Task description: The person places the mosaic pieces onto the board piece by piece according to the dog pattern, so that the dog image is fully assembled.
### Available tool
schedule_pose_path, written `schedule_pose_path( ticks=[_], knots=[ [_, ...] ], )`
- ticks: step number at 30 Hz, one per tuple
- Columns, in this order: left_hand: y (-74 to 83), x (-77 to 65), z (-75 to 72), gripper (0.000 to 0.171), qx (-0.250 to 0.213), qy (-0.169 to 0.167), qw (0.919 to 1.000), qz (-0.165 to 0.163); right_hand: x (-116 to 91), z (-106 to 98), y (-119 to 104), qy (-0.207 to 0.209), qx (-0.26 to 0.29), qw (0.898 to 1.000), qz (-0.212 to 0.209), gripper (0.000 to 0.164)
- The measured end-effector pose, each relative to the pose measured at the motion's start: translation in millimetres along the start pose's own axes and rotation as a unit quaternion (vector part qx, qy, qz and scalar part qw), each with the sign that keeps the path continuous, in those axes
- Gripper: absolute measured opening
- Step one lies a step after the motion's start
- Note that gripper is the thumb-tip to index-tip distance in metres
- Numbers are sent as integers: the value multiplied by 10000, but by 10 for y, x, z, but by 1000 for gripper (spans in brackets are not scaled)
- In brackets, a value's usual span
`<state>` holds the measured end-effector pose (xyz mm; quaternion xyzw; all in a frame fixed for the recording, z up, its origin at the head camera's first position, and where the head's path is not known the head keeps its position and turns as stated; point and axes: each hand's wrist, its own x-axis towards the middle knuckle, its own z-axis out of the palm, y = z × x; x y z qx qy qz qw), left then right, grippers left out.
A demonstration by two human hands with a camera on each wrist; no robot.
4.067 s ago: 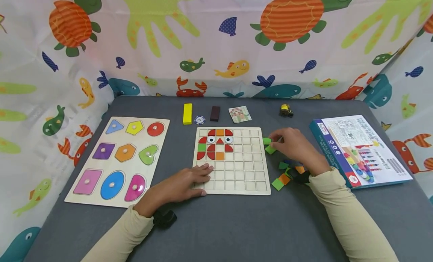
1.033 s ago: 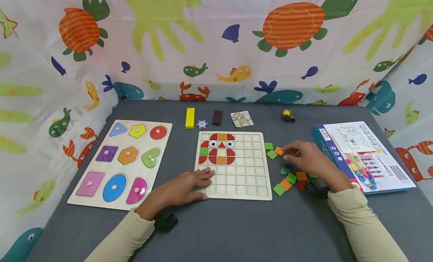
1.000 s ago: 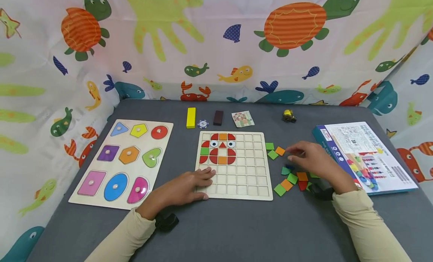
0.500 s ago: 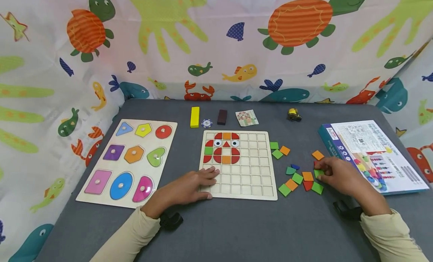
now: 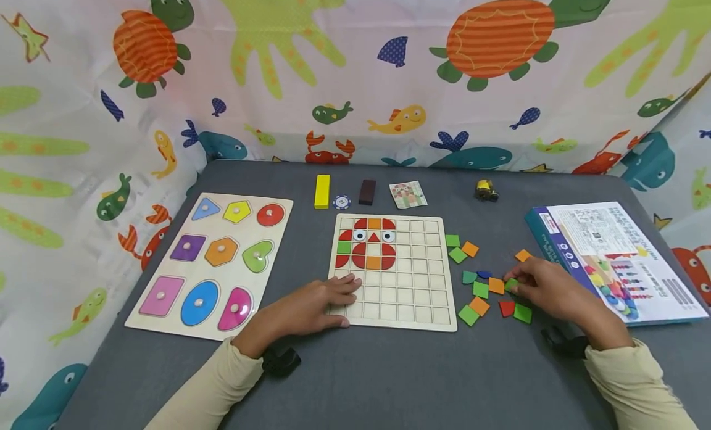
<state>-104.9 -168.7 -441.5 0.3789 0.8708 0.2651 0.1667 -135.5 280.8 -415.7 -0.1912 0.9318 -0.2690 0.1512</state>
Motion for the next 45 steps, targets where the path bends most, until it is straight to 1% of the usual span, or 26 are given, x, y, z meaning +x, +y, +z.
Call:
schedule_pose_path(
  ticks=[3,5,6,9,13,16,21,25,29,32,36,41,45],
  knots=[
    [4,3,6,55,8,-35,10000,-4,59,45,-114,476,-35,9985,-268,19],
    [3,3,8,55,7,-36,10000,4,141,82,-227,628,40,9971,-437,19],
    [0,4,12,55,0,-35,10000,7,194,106,-290,632,95,9966,-517,19],
    [-8,12,15,55,11,-14,10000,45,373,186,-491,445,276,9955,-793,19],
    [-10,18,-3,55,72,-42,9999,114,582,348,-771,26,616,9913,-1164,20],
    [-6,22,-31,56,186,-124,9996,163,705,480,-957,-161,895,9874,-1297,20],
    [-13,20,-69,56,434,-294,9984,205,919,668,-1185,-238,1052,9833,-1467,13],
    [-28,-1,-78,55,462,-379,9980,192,1082,770,-1345,-317,1078,9809,-1589,13],
    [-30,-10,-72,55,405,-388,9982,220,1214,863,-1422,-254,943,9825,-1586,14],
    [-20,0,-75,54,372,-363,9983,271,1250,894,-1439,-149,615,9867,-1500,14],
    [-15,-4,-87,54,355,-331,9985,267,1242,898,-1493,-140,163,9886,-1493,14],
    [-30,-8,-76,54,382,-338,9985,215,1207,893,-1545,-298,-63,9869,-1585,19],
    [-40,3,-56,54,363,-343,9986,145,1189,879,-1512,-259,-257,9853,-1670,19]
  ],
)
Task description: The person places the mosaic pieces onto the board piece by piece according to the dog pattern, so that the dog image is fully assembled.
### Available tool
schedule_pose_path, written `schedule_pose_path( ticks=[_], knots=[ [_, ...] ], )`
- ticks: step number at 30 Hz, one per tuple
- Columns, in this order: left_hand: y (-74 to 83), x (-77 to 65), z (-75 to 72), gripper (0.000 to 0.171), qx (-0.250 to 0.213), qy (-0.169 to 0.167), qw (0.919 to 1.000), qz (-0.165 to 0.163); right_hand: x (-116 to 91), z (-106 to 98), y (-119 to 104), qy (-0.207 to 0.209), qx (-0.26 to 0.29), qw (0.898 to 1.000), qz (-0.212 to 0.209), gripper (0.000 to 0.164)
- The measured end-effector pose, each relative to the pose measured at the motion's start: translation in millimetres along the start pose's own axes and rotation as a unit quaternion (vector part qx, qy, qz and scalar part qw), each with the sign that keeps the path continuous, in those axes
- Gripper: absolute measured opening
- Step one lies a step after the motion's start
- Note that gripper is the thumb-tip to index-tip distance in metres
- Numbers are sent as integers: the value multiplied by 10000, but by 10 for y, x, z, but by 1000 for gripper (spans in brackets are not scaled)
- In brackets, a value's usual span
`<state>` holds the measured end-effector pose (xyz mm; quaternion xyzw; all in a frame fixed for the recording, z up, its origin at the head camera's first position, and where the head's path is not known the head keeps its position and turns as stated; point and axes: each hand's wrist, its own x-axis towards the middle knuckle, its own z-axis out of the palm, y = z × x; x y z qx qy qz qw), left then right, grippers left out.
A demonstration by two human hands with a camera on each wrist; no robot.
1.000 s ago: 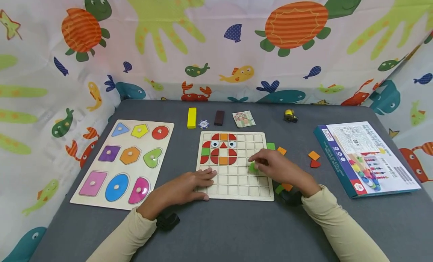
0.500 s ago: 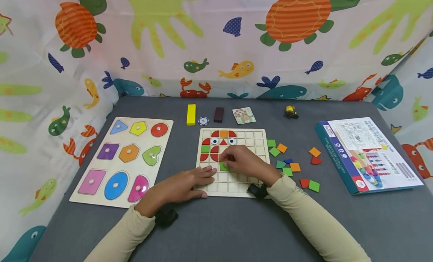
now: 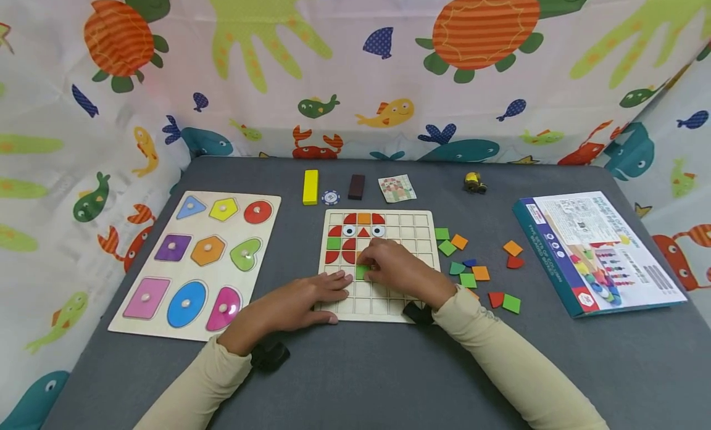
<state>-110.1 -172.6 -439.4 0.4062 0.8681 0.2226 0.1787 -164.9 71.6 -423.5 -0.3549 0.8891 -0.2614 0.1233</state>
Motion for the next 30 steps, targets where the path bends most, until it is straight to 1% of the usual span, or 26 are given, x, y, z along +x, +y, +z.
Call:
schedule_pose_path(
  ticks=[3,7,10,14,17,20,22,25,30],
  knots=[
    [-7,0,8,54,-55,8,10000,-21,-34,-57,68,69,107,9999,5,19],
    [-12,1,14,54,-86,26,10000,1,-142,-222,222,389,276,9986,225,19],
    [-14,-1,13,55,-83,52,9999,24,-245,-375,364,697,180,9961,505,22],
    [-15,-4,11,56,-113,77,9999,57,-374,-561,570,888,-104,9913,968,26],
    [-13,-1,12,56,-117,74,9999,54,-452,-654,729,851,-277,9869,1345,31],
    [-8,0,11,55,-112,72,9999,37,-501,-686,866,661,-395,9853,1528,34],
    [-3,-1,8,55,-140,79,9999,45,-523,-687,928,488,-396,9864,1519,35],
    [1,-6,6,54,-171,88,9998,55,-553,-681,986,366,-353,9880,1456,33],
    [-7,-16,10,55,-201,84,9998,34,-617,-686,996,598,-286,9871,1454,21]
  ],
)
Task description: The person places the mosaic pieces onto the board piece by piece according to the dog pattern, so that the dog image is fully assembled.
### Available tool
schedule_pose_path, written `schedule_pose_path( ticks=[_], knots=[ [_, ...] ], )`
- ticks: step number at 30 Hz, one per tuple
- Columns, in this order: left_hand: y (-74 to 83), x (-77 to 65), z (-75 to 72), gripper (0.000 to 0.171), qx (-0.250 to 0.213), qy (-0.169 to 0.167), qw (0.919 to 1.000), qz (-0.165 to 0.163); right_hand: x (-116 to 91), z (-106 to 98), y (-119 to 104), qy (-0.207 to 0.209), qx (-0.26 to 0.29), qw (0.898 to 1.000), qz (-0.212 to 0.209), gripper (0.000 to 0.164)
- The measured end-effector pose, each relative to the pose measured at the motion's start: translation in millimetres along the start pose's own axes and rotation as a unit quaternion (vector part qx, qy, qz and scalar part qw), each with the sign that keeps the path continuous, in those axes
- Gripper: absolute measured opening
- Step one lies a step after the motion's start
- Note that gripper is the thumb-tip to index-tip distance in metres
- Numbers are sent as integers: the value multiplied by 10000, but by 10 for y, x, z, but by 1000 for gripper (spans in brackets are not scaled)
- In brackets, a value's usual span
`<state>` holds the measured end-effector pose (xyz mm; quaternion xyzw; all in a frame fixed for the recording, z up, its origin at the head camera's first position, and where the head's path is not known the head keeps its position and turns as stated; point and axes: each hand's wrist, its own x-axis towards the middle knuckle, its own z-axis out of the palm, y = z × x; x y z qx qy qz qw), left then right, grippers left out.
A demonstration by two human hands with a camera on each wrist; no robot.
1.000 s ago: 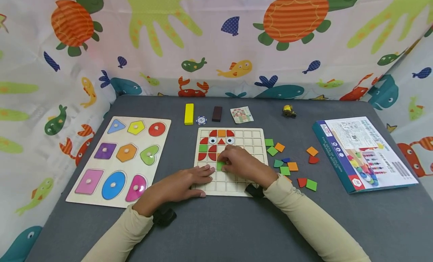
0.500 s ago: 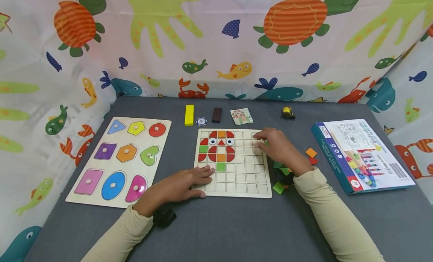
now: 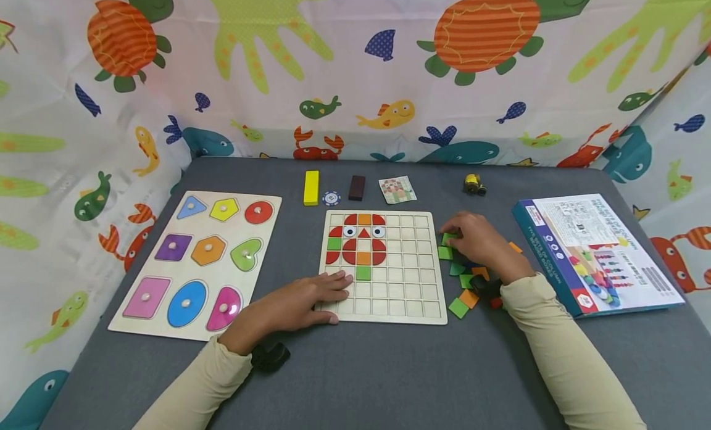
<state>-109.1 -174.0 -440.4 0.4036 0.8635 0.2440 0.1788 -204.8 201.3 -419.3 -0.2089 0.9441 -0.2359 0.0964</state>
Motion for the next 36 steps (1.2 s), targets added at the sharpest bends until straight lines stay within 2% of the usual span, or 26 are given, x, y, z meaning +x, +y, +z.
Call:
schedule_pose_path(
  ticks=[4,10,14,20,25,30,33,36],
  knots=[
    [-1,-9,0,56,23,9,10000,-26,-33,-12,-129,187,164,9996,-152,18],
    [7,-19,-15,57,221,-14,9997,-29,-2,89,-560,113,458,9958,-787,21],
    [10,-11,-21,57,330,1,9995,26,17,211,-827,-126,609,9918,-1112,20],
    [21,-1,-25,55,682,-2,9975,165,44,410,-1090,-734,865,9808,-1584,17],
    [16,-11,-24,54,474,11,9988,135,80,562,-1221,-996,915,9747,-1780,17],
    [3,-13,-16,56,365,32,9993,66,114,693,-1270,-990,529,9765,-1837,15],
    [-1,-12,-14,56,325,43,9994,52,112,718,-1271,-948,399,9777,-1830,15],
    [-3,-10,-14,56,288,48,9996,49,71,664,-1238,-921,547,9791,-1729,15]
  ],
)
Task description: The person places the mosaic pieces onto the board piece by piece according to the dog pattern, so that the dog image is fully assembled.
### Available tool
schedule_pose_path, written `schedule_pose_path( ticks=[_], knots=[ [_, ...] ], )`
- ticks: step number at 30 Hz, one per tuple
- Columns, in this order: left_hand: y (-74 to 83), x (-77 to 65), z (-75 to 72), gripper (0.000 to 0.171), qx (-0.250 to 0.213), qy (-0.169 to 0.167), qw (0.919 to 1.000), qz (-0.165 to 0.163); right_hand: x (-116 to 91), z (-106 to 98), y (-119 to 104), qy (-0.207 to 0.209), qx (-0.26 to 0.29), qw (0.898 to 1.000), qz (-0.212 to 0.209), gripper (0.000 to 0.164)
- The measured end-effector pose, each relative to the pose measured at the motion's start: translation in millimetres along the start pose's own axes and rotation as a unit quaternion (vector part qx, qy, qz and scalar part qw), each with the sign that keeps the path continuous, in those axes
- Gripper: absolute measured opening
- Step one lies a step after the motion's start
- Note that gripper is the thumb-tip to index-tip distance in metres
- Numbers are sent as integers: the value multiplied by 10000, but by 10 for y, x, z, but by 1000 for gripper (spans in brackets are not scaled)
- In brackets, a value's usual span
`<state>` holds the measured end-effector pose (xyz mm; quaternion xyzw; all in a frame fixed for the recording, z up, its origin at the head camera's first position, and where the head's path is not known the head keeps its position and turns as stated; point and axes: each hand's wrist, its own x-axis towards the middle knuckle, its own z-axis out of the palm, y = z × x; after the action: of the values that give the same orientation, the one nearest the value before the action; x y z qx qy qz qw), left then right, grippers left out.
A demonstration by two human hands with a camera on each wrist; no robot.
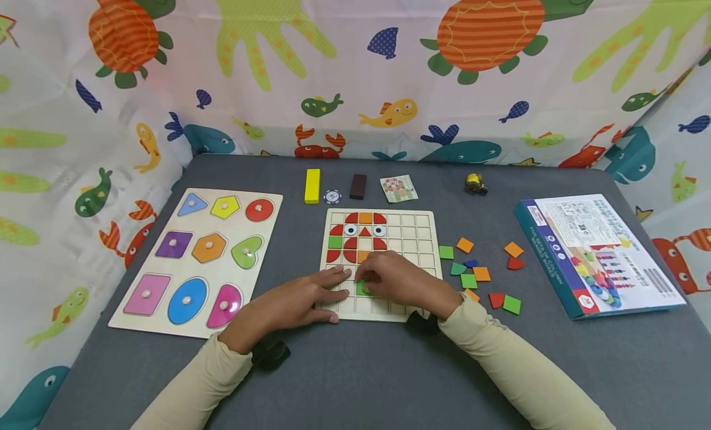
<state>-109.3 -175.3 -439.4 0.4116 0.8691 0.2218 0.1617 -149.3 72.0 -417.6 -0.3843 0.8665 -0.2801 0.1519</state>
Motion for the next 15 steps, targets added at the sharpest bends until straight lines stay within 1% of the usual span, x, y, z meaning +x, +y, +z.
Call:
schedule_pose_path(
  ticks=[2,4,8,12,15],
  knots=[
    [6,6,-1,56,0,-1,10000,15,-73,-70,32,127,59,9998,136,16],
    [11,10,0,56,-10,-8,10000,20,-169,-158,95,353,71,9990,281,16],
    [20,18,-5,57,-25,-21,10000,3,-383,-340,304,814,-221,9938,731,19],
    [16,16,-10,57,40,-11,10000,-21,-598,-480,536,957,-441,9868,1226,23],
    [4,4,-11,57,82,16,10000,-22,-713,-537,672,919,-490,9834,1485,25]
  ],
)
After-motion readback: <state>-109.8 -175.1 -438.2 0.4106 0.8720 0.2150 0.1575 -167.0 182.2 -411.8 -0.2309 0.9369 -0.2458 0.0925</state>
